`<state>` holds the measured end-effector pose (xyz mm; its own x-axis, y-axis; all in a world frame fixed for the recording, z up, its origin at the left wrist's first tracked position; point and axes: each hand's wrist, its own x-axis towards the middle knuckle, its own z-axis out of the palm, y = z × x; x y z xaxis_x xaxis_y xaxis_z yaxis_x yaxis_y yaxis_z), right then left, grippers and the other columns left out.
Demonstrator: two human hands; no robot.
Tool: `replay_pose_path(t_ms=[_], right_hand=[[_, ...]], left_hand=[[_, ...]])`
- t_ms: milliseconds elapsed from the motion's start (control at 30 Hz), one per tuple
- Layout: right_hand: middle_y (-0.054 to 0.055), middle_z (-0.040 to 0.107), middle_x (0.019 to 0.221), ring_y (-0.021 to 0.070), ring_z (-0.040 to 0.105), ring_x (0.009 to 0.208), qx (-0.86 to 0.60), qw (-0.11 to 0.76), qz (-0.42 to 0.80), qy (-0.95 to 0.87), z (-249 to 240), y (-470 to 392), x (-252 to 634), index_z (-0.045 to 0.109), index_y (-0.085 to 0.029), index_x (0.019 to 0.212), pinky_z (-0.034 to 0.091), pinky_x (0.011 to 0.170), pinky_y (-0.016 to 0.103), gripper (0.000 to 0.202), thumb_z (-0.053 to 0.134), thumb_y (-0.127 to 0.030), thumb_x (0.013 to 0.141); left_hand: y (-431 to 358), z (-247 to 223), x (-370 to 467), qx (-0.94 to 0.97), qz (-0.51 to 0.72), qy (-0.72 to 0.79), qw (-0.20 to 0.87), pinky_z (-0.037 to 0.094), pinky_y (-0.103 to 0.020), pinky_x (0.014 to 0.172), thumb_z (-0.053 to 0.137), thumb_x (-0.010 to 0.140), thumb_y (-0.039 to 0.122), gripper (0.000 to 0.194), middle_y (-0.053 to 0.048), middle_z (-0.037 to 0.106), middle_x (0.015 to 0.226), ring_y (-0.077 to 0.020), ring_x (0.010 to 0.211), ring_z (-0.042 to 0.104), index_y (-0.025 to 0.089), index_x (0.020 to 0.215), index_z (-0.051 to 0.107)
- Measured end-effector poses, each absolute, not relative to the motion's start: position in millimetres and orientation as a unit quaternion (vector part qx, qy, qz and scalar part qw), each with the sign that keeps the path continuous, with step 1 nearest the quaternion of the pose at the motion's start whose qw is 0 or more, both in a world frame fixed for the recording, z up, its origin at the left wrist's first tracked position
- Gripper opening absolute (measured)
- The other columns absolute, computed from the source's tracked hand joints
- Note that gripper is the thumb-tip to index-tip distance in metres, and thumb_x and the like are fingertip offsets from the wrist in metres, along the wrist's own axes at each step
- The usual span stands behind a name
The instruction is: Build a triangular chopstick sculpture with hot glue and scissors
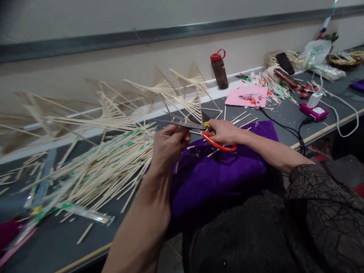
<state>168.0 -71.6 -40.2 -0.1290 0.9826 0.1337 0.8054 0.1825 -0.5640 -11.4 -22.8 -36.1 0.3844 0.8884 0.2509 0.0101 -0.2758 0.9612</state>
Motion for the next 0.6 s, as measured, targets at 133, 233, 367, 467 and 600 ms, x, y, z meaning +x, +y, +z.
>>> replay_pose_path(t_ms=[133, 233, 367, 467, 600], right_hand=[[0.004, 0.062, 0.084, 0.0142, 0.047, 0.069, -0.618, 0.247, 0.173, -0.726, -42.2, -70.7, 167.2, 0.057, -0.015, 0.093, 0.032, 0.064, 0.027, 0.023, 0.059, -0.03, 0.077], [0.005, 0.063, 0.085, 0.0147, 0.048, 0.069, -0.628, 0.242, 0.158, -0.723, -42.6, -70.0, 166.0, 0.059, -0.014, 0.094, 0.032, 0.064, 0.027, 0.025, 0.058, -0.033, 0.078], [0.006, 0.064, 0.084, 0.0149, 0.049, 0.069, -0.63, 0.247, 0.143, -0.723, -42.2, -69.3, 166.2, 0.06, -0.014, 0.094, 0.032, 0.063, 0.027, 0.028, 0.057, -0.038, 0.08], [0.006, 0.064, 0.084, 0.0148, 0.048, 0.068, -0.63, 0.253, 0.134, -0.721, -43.7, -67.6, 168.3, 0.06, -0.015, 0.095, 0.032, 0.062, 0.027, 0.03, 0.056, -0.04, 0.08], [0.005, 0.063, 0.084, 0.0152, 0.048, 0.067, -0.62, 0.251, 0.134, -0.731, -47.7, -64.3, 170.9, 0.06, -0.016, 0.098, 0.031, 0.061, 0.028, 0.033, 0.058, -0.043, 0.08]], left_hand=[[-21.4, -38.1, -10.0, 0.659, 0.446, 0.335, 0.505, 0.018, -0.021, 0.035, 0.071, 0.076, 0.045, 0.038, 0.004, 0.046, 0.045, -0.0044, 0.034, 0.03, 0.018, 0.055, 0.054], [-20.7, -38.0, -8.6, 0.656, 0.448, 0.337, 0.505, 0.018, -0.021, 0.034, 0.07, 0.076, 0.041, 0.035, 0.004, 0.047, 0.045, -0.0043, 0.033, 0.03, 0.018, 0.055, 0.053], [-20.7, -35.7, -8.4, 0.65, 0.449, 0.346, 0.506, 0.021, -0.02, 0.034, 0.065, 0.076, 0.031, 0.025, 0.003, 0.052, 0.048, -0.0044, 0.033, 0.032, 0.018, 0.057, 0.055], [-19.9, -35.5, -9.3, 0.644, 0.449, 0.354, 0.509, 0.024, -0.019, 0.034, 0.064, 0.071, 0.025, 0.011, 0.003, 0.058, 0.053, -0.0051, 0.034, 0.037, 0.017, 0.063, 0.059], [-18.0, -39.0, -9.3, 0.645, 0.463, 0.349, 0.497, 0.024, -0.019, 0.035, 0.067, 0.069, 0.026, 0.012, 0.004, 0.057, 0.053, -0.0054, 0.037, 0.038, 0.018, 0.067, 0.058]])
